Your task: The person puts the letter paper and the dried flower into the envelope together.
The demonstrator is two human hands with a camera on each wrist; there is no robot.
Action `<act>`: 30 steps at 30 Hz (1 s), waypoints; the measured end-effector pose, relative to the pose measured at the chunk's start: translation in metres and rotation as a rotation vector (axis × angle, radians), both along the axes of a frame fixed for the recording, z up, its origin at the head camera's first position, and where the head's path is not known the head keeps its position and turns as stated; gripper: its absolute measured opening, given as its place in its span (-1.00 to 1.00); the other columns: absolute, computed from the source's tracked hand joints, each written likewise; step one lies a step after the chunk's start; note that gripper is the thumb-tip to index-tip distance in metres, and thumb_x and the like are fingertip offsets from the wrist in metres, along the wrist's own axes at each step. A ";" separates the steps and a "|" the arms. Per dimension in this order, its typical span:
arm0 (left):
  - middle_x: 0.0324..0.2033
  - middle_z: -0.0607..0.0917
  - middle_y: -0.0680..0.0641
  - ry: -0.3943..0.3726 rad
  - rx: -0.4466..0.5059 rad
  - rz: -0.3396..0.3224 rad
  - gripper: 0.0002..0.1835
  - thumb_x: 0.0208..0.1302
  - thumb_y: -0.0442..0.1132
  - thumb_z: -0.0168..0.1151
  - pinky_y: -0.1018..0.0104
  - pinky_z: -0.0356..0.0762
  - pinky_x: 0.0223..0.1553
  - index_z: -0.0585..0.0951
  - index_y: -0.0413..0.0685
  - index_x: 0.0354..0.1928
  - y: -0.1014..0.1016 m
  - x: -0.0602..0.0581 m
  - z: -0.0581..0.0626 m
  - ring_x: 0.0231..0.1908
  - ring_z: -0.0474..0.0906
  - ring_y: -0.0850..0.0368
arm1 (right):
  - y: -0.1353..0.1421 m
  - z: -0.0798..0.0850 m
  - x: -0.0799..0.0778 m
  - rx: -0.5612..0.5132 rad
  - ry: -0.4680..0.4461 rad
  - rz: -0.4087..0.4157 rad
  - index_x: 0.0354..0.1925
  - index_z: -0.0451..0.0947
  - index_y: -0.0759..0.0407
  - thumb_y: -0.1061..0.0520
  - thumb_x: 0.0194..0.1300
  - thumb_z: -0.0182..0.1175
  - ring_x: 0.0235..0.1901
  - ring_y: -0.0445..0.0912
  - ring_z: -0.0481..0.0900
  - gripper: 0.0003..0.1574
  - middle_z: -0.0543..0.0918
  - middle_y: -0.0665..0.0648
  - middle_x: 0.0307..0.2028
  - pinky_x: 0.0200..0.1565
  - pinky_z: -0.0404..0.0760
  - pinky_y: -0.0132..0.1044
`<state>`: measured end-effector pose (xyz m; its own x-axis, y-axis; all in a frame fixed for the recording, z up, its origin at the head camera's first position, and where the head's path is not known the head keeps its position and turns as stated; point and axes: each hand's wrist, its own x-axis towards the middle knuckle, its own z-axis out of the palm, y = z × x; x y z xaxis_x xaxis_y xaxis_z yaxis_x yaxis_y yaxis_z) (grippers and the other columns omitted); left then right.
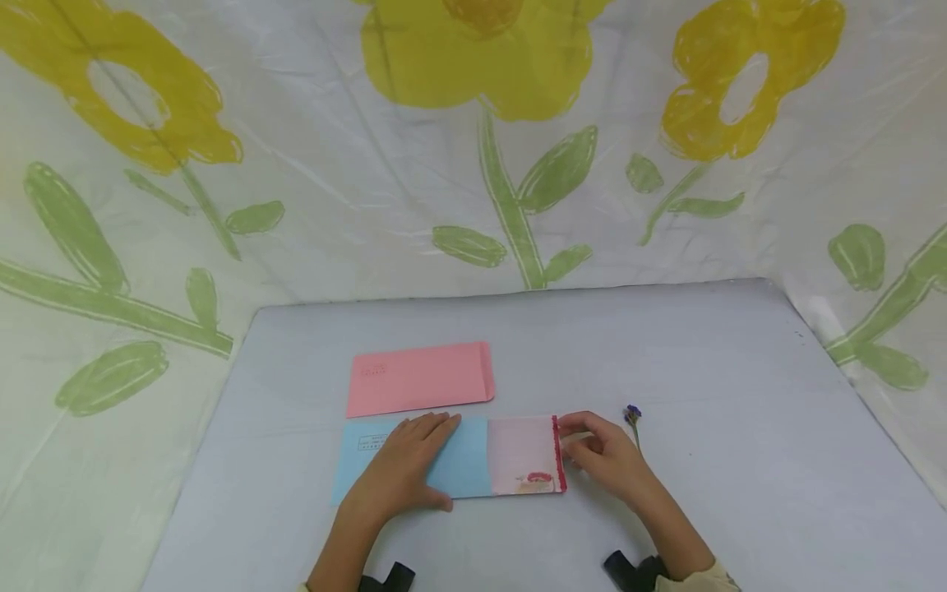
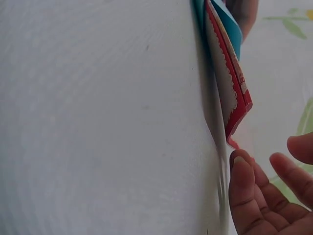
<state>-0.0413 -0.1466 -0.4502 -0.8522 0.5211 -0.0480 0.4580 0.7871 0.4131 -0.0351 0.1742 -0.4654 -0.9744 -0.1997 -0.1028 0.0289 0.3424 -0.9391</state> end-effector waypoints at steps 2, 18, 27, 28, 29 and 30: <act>0.35 0.44 -0.12 -0.004 -0.002 0.003 0.24 -0.37 0.05 0.75 -0.17 0.14 0.39 0.34 -0.08 0.46 0.000 0.000 0.000 0.37 0.28 -0.09 | -0.001 0.001 0.000 0.005 -0.003 -0.002 0.08 0.56 0.26 0.34 0.36 0.21 -0.35 -0.03 0.68 -0.67 0.64 0.23 -0.05 -0.31 0.68 -0.29; 0.35 0.44 -0.10 0.006 -0.008 -0.005 0.23 -0.36 0.07 0.74 -0.15 0.15 0.39 0.34 -0.07 0.46 -0.001 -0.001 0.000 0.37 0.29 -0.07 | -0.005 -0.001 -0.001 -0.009 -0.032 0.028 0.15 0.49 0.29 0.32 0.38 0.18 -0.24 -0.02 0.69 -0.62 0.64 0.22 -0.07 -0.24 0.70 -0.29; 0.34 0.45 -0.11 -0.010 -0.004 0.000 0.22 -0.34 0.05 0.75 -0.17 0.15 0.39 0.34 -0.07 0.46 0.001 0.000 0.002 0.37 0.29 -0.08 | -0.010 -0.005 0.001 -0.035 -0.031 0.084 0.16 0.49 0.31 0.30 0.40 0.15 -0.23 0.02 0.70 -0.62 0.62 0.30 0.00 -0.23 0.70 -0.28; 0.34 0.45 -0.11 -0.010 -0.004 0.001 0.22 -0.34 0.05 0.75 -0.17 0.15 0.39 0.34 -0.07 0.46 0.001 0.000 0.002 0.37 0.29 -0.08 | -0.011 -0.005 0.001 -0.036 -0.032 0.086 0.16 0.49 0.30 0.30 0.40 0.15 -0.23 0.02 0.69 -0.62 0.62 0.30 0.01 -0.23 0.70 -0.28; 0.34 0.45 -0.11 -0.009 -0.004 0.001 0.22 -0.34 0.05 0.75 -0.17 0.15 0.39 0.35 -0.07 0.46 0.001 0.000 0.002 0.37 0.29 -0.08 | -0.012 -0.005 0.001 -0.037 -0.033 0.087 0.16 0.50 0.30 0.30 0.39 0.15 -0.23 0.02 0.69 -0.62 0.61 0.30 0.02 -0.23 0.70 -0.28; 0.34 0.45 -0.11 -0.009 -0.005 0.002 0.22 -0.34 0.05 0.75 -0.17 0.15 0.39 0.34 -0.07 0.46 0.001 0.000 0.002 0.37 0.29 -0.08 | -0.013 -0.005 0.001 -0.038 -0.033 0.087 0.16 0.50 0.30 0.30 0.39 0.15 -0.23 0.01 0.69 -0.62 0.61 0.30 0.03 -0.23 0.70 -0.29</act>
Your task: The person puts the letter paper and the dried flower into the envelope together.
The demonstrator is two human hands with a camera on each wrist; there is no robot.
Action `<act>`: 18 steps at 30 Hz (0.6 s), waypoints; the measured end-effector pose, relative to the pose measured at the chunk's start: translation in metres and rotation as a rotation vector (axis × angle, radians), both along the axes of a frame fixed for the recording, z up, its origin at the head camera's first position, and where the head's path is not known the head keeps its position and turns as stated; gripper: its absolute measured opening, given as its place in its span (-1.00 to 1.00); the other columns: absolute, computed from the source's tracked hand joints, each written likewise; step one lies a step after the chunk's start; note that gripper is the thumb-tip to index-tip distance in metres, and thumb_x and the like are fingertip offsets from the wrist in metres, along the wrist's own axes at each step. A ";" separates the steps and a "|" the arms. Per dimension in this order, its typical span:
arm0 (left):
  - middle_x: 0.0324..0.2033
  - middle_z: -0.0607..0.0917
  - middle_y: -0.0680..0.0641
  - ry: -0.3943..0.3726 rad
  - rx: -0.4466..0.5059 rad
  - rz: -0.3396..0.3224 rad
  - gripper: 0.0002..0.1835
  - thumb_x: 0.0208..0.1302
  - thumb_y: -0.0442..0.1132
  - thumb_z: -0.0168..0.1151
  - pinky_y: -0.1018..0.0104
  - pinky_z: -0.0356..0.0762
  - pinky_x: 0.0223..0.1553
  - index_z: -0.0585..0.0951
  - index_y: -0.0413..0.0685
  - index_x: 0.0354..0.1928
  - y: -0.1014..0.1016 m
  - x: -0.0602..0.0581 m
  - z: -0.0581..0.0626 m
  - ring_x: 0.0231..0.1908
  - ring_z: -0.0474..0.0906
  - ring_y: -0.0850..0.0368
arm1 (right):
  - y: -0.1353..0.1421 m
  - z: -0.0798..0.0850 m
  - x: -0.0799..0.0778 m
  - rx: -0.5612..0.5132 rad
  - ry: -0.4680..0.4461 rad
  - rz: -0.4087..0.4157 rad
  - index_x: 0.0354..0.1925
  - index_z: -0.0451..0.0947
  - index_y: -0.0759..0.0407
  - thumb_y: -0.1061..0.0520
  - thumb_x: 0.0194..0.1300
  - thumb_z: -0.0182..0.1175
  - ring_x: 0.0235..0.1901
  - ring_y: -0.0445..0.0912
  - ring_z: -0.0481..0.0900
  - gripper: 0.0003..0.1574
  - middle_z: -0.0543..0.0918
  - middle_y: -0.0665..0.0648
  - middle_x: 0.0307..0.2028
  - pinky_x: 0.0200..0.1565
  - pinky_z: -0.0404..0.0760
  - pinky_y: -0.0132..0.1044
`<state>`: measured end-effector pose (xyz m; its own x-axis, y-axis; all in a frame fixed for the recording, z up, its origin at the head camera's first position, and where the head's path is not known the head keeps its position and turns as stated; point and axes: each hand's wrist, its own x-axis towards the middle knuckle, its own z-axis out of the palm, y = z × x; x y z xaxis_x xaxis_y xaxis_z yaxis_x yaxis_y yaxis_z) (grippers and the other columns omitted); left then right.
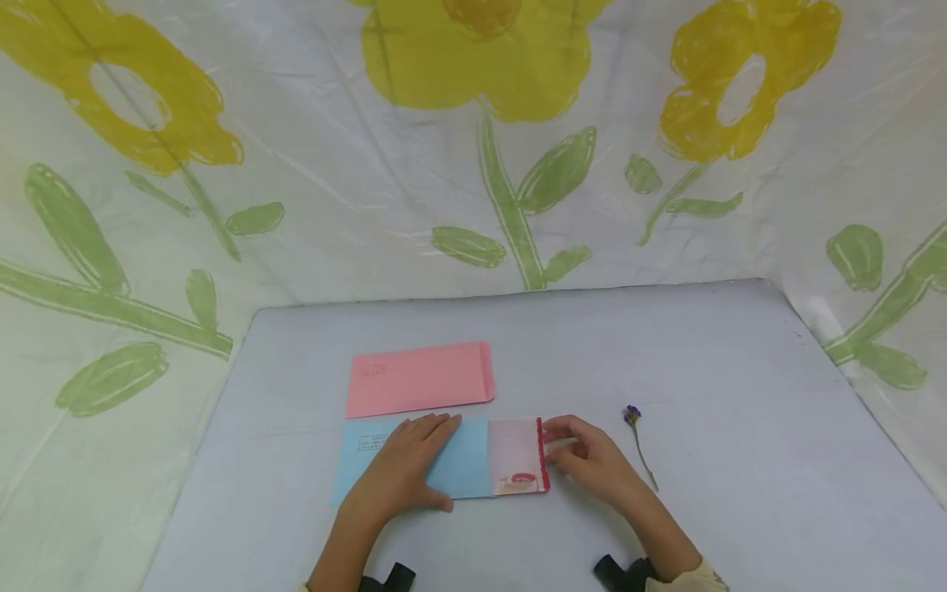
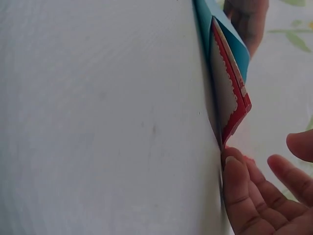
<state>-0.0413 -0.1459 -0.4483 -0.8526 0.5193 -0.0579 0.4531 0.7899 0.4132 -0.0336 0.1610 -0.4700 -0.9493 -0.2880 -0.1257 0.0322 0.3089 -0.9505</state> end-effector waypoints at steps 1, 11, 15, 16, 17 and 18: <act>0.35 0.45 -0.11 0.001 0.001 0.000 0.22 -0.34 0.05 0.75 -0.17 0.15 0.39 0.34 -0.07 0.46 0.000 0.000 0.000 0.37 0.29 -0.08 | -0.001 0.000 0.000 0.001 0.000 0.000 0.16 0.51 0.29 0.30 0.39 0.16 -0.24 0.01 0.68 -0.62 0.61 0.30 0.03 -0.23 0.69 -0.29; 0.35 0.45 -0.11 0.004 0.014 -0.005 0.22 -0.35 0.05 0.75 -0.19 0.15 0.38 0.34 -0.07 0.47 -0.001 0.000 -0.001 0.37 0.29 -0.09 | -0.009 0.001 0.003 0.014 0.041 0.011 0.11 0.54 0.28 0.29 0.36 0.20 -0.17 -0.03 0.65 -0.64 0.63 0.25 0.02 -0.14 0.66 -0.36; 0.34 0.45 -0.12 0.007 0.020 -0.008 0.22 -0.35 0.04 0.75 -0.18 0.15 0.38 0.34 -0.07 0.46 -0.001 0.000 -0.001 0.36 0.29 -0.09 | -0.012 0.001 0.003 0.015 0.045 0.009 0.10 0.56 0.25 0.27 0.37 0.22 -0.14 -0.02 0.65 -0.66 0.65 0.21 0.02 -0.11 0.65 -0.37; 0.34 0.45 -0.11 0.008 0.022 -0.009 0.22 -0.35 0.04 0.75 -0.18 0.15 0.38 0.34 -0.07 0.46 -0.001 0.000 -0.001 0.36 0.30 -0.09 | -0.012 0.000 0.003 0.014 0.046 0.009 0.10 0.56 0.24 0.26 0.38 0.23 -0.12 -0.02 0.65 -0.67 0.65 0.20 0.02 -0.09 0.64 -0.37; 0.34 0.46 -0.11 0.008 0.023 -0.009 0.22 -0.35 0.03 0.75 -0.18 0.15 0.38 0.34 -0.07 0.46 -0.001 0.000 -0.001 0.36 0.30 -0.09 | -0.013 0.000 0.003 0.012 0.048 0.009 0.10 0.57 0.23 0.25 0.38 0.24 -0.11 -0.01 0.64 -0.67 0.66 0.18 0.02 -0.07 0.63 -0.37; 0.34 0.46 -0.11 0.009 0.024 -0.008 0.22 -0.35 0.03 0.75 -0.17 0.15 0.39 0.34 -0.06 0.46 -0.001 0.000 -0.001 0.36 0.29 -0.08 | -0.014 0.001 0.003 0.016 0.048 0.007 0.10 0.57 0.22 0.24 0.38 0.25 -0.10 -0.01 0.63 -0.67 0.66 0.17 0.02 -0.05 0.63 -0.38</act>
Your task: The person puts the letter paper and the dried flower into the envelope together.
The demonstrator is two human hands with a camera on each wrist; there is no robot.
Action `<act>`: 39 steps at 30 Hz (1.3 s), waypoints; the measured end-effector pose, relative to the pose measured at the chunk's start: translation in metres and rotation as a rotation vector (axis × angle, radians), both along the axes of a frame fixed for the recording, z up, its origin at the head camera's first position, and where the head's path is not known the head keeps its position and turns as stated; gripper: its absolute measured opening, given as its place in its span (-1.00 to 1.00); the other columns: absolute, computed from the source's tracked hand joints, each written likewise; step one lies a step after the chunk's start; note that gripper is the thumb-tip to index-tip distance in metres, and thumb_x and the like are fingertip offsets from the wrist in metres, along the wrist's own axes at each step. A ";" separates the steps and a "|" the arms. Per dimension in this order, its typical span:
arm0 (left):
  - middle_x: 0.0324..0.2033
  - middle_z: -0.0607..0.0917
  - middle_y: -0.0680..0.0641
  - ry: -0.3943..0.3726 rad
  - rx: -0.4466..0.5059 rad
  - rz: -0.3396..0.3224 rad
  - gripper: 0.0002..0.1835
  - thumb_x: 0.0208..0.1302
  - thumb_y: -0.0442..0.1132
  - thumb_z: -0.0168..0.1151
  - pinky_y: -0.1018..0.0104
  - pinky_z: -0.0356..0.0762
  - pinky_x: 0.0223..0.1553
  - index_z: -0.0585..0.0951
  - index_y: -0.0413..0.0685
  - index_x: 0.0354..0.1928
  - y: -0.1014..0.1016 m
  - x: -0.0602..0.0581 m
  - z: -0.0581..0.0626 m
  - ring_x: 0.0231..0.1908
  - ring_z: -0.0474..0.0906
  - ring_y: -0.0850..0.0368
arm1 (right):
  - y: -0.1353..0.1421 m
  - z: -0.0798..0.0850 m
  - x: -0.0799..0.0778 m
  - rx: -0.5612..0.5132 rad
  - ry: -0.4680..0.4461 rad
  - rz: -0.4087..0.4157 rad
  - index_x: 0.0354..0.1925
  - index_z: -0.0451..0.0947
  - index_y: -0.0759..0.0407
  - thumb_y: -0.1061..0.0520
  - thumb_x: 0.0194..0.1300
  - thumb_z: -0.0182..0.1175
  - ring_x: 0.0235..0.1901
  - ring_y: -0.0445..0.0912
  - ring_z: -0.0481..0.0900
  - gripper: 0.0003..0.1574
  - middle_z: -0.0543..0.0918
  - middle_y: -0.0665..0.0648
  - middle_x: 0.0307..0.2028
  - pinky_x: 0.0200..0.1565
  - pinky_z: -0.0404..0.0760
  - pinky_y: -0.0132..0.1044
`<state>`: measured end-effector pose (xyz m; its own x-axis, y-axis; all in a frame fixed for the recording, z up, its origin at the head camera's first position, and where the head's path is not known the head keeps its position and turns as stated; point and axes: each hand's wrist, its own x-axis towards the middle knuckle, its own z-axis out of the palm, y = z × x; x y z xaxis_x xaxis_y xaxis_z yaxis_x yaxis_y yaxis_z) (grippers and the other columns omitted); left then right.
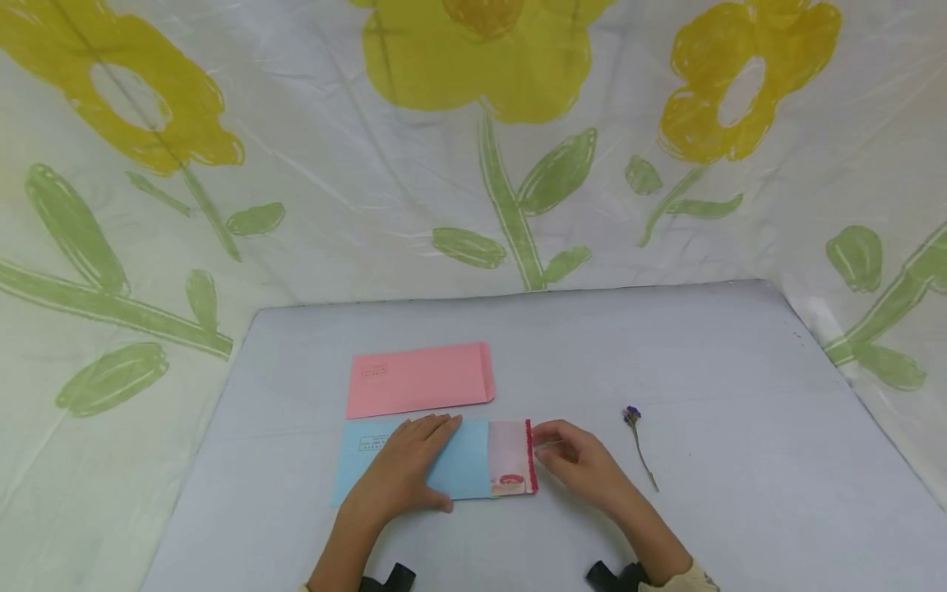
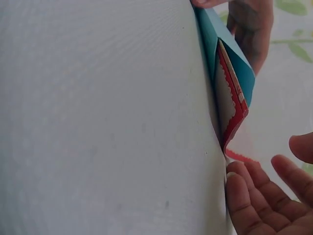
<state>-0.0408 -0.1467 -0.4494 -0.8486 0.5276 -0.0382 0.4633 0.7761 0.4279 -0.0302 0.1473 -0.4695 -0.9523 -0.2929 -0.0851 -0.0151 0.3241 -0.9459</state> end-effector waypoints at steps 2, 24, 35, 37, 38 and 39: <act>0.34 0.46 -0.10 0.002 0.001 0.000 0.22 -0.35 0.03 0.75 -0.17 0.15 0.39 0.34 -0.06 0.47 0.000 0.000 0.000 0.36 0.29 -0.08 | -0.001 0.000 0.000 -0.008 0.002 0.005 0.10 0.57 0.22 0.23 0.39 0.25 -0.08 0.00 0.63 -0.67 0.66 0.17 0.03 -0.03 0.61 -0.38; 0.33 0.46 -0.09 0.005 -0.006 0.003 0.22 -0.34 0.04 0.76 -0.15 0.17 0.39 0.34 -0.04 0.47 0.001 0.000 -0.001 0.35 0.30 -0.07 | -0.009 0.000 -0.001 -0.119 -0.069 0.086 0.18 0.49 0.35 0.25 0.41 0.17 -0.06 0.07 0.66 -0.60 0.57 0.32 0.11 -0.06 0.62 -0.40; 0.34 0.46 -0.10 0.001 -0.009 0.002 0.23 -0.37 0.04 0.76 -0.17 0.17 0.38 0.34 -0.05 0.46 0.001 -0.001 -0.001 0.35 0.30 -0.07 | -0.015 0.002 -0.002 -0.151 -0.073 0.112 0.19 0.47 0.38 0.28 0.41 0.15 -0.05 0.10 0.66 -0.59 0.57 0.34 0.11 -0.06 0.64 -0.36; 0.34 0.45 -0.09 -0.004 -0.012 0.003 0.24 -0.37 0.04 0.76 -0.16 0.15 0.39 0.34 -0.05 0.47 0.001 -0.001 0.000 0.36 0.29 -0.07 | -0.016 0.001 -0.002 -0.149 -0.072 0.110 0.18 0.48 0.39 0.28 0.41 0.15 -0.05 0.10 0.66 -0.59 0.58 0.34 0.11 -0.06 0.64 -0.36; 0.35 0.45 -0.09 -0.005 -0.013 0.003 0.24 -0.37 0.04 0.76 -0.16 0.15 0.39 0.33 -0.05 0.47 0.001 -0.001 0.000 0.36 0.29 -0.07 | -0.016 0.001 -0.003 -0.150 -0.069 0.111 0.18 0.48 0.39 0.29 0.41 0.14 -0.05 0.11 0.67 -0.59 0.58 0.35 0.10 -0.06 0.64 -0.36; 0.35 0.45 -0.09 -0.007 -0.015 0.004 0.24 -0.37 0.04 0.76 -0.16 0.14 0.39 0.33 -0.05 0.47 0.001 -0.001 0.000 0.37 0.28 -0.07 | -0.017 0.001 -0.003 -0.149 -0.068 0.112 0.18 0.48 0.40 0.29 0.41 0.14 -0.04 0.11 0.67 -0.60 0.58 0.35 0.10 -0.06 0.64 -0.36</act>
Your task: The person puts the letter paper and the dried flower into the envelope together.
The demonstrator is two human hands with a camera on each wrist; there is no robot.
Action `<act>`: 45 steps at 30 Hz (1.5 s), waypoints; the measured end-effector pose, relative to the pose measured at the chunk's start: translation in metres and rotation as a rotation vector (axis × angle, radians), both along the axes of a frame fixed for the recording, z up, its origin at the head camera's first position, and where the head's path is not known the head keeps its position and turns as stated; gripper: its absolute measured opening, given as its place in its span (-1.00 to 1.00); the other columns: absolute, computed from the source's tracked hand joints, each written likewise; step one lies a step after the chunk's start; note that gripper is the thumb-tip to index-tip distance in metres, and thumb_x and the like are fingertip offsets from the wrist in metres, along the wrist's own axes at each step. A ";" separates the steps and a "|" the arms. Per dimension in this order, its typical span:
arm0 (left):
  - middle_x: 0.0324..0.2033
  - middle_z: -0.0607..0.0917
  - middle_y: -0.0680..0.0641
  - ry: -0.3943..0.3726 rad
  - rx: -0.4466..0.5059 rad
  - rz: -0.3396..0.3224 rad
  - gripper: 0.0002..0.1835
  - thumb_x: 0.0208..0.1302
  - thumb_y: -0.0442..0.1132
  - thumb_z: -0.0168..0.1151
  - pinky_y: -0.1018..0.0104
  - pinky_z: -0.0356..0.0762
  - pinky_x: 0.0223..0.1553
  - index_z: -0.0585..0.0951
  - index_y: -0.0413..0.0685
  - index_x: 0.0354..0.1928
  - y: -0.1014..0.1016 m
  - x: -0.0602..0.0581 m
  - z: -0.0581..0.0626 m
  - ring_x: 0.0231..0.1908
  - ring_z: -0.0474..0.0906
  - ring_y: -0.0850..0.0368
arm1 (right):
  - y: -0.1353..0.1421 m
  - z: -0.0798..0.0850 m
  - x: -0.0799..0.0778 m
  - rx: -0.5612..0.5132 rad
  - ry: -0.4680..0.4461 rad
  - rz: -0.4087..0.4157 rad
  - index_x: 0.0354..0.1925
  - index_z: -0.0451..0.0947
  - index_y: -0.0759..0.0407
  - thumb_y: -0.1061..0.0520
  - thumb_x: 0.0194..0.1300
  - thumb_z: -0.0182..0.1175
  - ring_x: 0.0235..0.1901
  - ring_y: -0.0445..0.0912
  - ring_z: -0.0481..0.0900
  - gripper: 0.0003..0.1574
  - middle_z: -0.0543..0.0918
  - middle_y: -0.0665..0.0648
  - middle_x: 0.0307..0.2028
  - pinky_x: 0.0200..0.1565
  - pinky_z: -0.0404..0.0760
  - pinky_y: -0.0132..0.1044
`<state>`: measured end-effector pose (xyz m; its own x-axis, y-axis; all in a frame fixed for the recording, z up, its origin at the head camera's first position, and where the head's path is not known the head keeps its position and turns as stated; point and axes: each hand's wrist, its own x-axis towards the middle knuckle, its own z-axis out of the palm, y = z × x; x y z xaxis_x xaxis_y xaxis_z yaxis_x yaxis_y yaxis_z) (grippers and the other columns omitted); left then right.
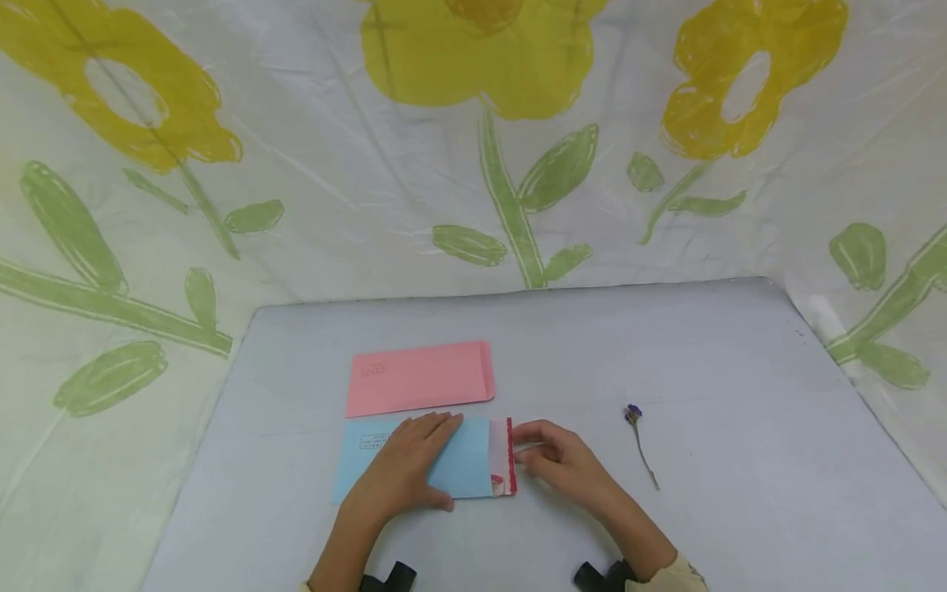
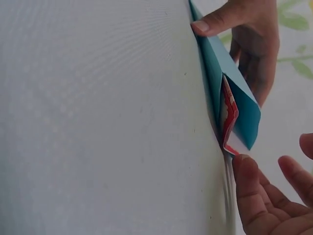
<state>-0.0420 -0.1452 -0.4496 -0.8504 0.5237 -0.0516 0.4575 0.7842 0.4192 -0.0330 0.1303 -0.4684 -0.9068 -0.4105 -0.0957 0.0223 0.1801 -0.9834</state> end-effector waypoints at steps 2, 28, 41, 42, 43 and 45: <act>0.35 0.45 -0.09 0.003 0.003 0.001 0.24 -0.37 0.04 0.76 -0.16 0.15 0.39 0.34 -0.05 0.47 0.000 0.000 0.000 0.37 0.29 -0.07 | -0.001 0.000 0.000 -0.005 0.008 0.003 0.18 0.47 0.41 0.28 0.42 0.14 -0.04 0.13 0.67 -0.59 0.58 0.36 0.10 -0.06 0.64 -0.37; 0.35 0.45 -0.07 0.001 0.004 -0.004 0.23 -0.35 0.04 0.76 -0.14 0.15 0.39 0.33 -0.02 0.47 0.000 -0.001 -0.003 0.37 0.29 -0.05 | -0.011 -0.003 -0.001 -0.118 -0.014 0.070 0.20 0.42 0.51 0.31 0.42 0.13 0.02 0.26 0.62 -0.56 0.54 0.45 0.14 0.00 0.63 -0.35; 0.33 0.46 -0.09 -0.007 0.008 -0.008 0.21 -0.33 0.02 0.75 -0.15 0.16 0.39 0.34 -0.05 0.47 0.000 0.000 -0.001 0.36 0.30 -0.07 | -0.017 -0.005 -0.003 -0.120 -0.041 0.078 0.19 0.43 0.50 0.28 0.43 0.15 0.03 0.27 0.62 -0.56 0.55 0.43 0.13 0.01 0.63 -0.35; 0.33 0.46 -0.09 -0.006 0.009 -0.008 0.21 -0.33 0.02 0.76 -0.15 0.16 0.39 0.34 -0.05 0.47 0.000 0.000 0.000 0.36 0.30 -0.06 | -0.017 -0.005 -0.003 -0.121 -0.045 0.080 0.19 0.43 0.50 0.28 0.43 0.15 0.04 0.26 0.62 -0.56 0.55 0.43 0.13 0.01 0.63 -0.35; 0.33 0.46 -0.09 -0.007 0.010 -0.007 0.21 -0.33 0.02 0.76 -0.15 0.16 0.39 0.34 -0.05 0.47 0.000 0.000 0.000 0.36 0.30 -0.06 | -0.018 -0.005 -0.003 -0.121 -0.048 0.079 0.19 0.43 0.50 0.27 0.43 0.15 0.04 0.26 0.62 -0.56 0.55 0.43 0.14 0.01 0.62 -0.35; 0.33 0.46 -0.09 -0.007 0.011 -0.007 0.22 -0.34 0.03 0.75 -0.14 0.15 0.39 0.34 -0.05 0.47 0.000 0.000 0.000 0.36 0.30 -0.06 | -0.018 -0.005 -0.003 -0.119 -0.048 0.079 0.19 0.43 0.50 0.27 0.43 0.14 0.04 0.25 0.62 -0.56 0.55 0.43 0.14 0.01 0.62 -0.35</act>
